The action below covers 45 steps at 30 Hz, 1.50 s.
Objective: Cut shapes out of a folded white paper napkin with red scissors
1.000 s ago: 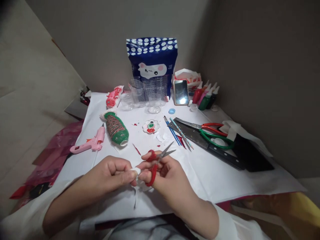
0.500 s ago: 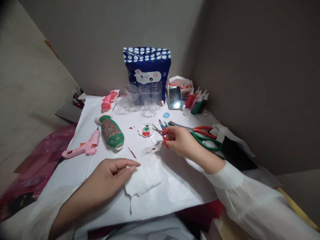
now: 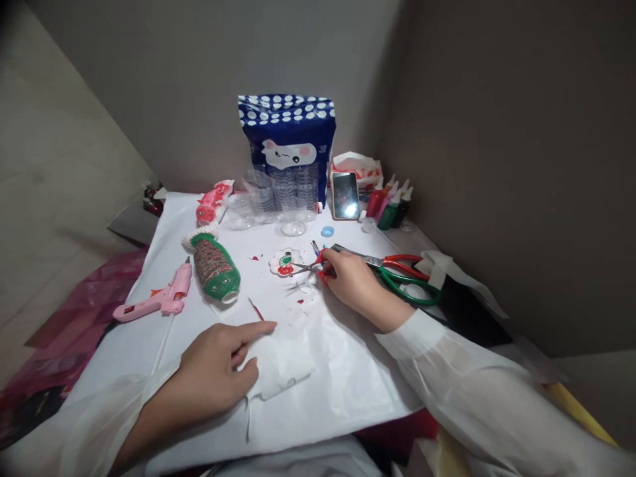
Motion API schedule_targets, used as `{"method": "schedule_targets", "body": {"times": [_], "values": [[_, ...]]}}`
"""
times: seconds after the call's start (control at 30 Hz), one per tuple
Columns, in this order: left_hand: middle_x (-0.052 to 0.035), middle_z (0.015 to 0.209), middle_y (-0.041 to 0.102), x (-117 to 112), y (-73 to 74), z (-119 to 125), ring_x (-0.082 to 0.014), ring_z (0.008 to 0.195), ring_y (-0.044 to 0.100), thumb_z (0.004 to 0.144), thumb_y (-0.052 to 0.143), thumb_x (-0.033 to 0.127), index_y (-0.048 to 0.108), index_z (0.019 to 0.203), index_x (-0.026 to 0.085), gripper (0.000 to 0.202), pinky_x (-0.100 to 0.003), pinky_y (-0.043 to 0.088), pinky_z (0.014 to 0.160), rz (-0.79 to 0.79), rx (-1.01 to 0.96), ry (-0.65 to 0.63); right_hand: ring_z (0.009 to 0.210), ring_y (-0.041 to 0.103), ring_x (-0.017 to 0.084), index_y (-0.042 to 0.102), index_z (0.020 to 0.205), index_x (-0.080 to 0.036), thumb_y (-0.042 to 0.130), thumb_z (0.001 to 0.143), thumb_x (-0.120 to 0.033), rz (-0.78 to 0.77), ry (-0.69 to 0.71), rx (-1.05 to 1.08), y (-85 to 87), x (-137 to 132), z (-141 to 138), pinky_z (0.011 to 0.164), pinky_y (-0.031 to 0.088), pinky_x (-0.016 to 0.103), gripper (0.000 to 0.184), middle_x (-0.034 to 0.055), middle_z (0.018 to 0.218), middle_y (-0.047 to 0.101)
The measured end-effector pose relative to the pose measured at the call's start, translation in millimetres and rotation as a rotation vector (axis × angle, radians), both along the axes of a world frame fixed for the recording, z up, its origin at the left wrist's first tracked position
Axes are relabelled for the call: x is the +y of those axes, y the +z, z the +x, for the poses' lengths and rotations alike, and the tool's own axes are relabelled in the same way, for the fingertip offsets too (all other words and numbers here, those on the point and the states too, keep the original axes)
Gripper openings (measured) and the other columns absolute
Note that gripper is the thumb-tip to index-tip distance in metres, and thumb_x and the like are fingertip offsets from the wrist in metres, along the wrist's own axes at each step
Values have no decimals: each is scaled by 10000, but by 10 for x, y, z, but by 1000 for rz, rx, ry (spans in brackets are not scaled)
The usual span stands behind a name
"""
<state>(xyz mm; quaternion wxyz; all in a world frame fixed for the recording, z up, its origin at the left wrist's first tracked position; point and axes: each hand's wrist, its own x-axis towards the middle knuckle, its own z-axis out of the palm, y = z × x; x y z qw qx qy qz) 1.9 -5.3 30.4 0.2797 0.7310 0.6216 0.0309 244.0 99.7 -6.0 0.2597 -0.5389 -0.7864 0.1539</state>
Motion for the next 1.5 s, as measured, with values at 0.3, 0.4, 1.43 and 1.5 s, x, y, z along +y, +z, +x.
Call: {"method": "schedule_targets", "body": {"times": [0.3,0.4,1.43,1.5], "values": [[-17,633,614,45,28,60,-194,633,552,843,495,231,798,934,208,317,-298,293,608,-18,125,-27,844,709,262,595,985,-214,571,800,-133,56,-25,148,-10,40,92,691,483,310,203,72,915,754],[23,542,490,53,32,19,-160,563,471,815,541,246,787,833,186,254,-278,268,563,-46,3,46,864,707,271,581,1023,-208,581,807,-155,82,-63,227,54,16,167,708,496,329,222,78,934,749],[39,587,498,148,140,-227,-97,538,384,740,639,282,645,700,144,143,-226,265,507,-162,-626,57,849,603,190,585,803,-235,774,766,-243,-258,2,901,296,-1129,-198,738,508,295,193,36,971,623],[15,655,559,150,170,-244,-109,582,450,766,633,282,661,739,147,141,-230,319,540,-132,-692,52,734,564,156,586,878,-243,755,794,-250,-325,42,921,371,-1098,-219,653,490,269,189,15,893,603]]}}
